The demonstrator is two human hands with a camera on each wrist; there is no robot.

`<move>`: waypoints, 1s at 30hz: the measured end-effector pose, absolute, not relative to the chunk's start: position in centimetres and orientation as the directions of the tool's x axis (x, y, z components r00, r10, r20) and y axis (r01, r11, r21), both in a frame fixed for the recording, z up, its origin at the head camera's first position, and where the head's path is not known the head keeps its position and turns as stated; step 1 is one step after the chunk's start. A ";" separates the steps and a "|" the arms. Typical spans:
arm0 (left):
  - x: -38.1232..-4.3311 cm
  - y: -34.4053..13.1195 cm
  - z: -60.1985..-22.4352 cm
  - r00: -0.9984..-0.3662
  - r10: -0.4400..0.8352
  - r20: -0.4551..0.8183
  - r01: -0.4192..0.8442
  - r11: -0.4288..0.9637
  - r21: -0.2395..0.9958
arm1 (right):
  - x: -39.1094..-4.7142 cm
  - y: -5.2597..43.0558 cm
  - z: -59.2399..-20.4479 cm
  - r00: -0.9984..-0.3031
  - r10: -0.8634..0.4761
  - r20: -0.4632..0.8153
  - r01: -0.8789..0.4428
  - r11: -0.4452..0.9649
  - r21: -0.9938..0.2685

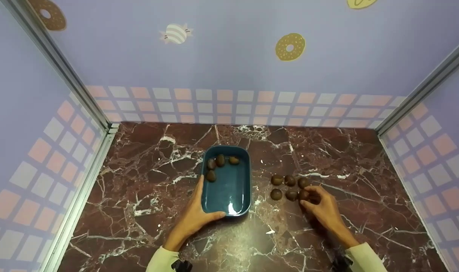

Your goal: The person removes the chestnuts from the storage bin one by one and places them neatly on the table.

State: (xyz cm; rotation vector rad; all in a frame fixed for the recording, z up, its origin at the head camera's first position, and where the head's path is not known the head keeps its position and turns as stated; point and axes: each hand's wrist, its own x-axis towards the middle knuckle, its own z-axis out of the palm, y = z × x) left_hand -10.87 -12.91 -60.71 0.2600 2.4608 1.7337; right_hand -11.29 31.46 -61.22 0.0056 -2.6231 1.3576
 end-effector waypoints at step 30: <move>-10.9 -13.0 -60.6 -0.977 0.215 0.004 0.074 0.318 0.945 | -15.4 27.6 -55.5 -0.939 -0.120 0.322 -0.324 0.627 -0.709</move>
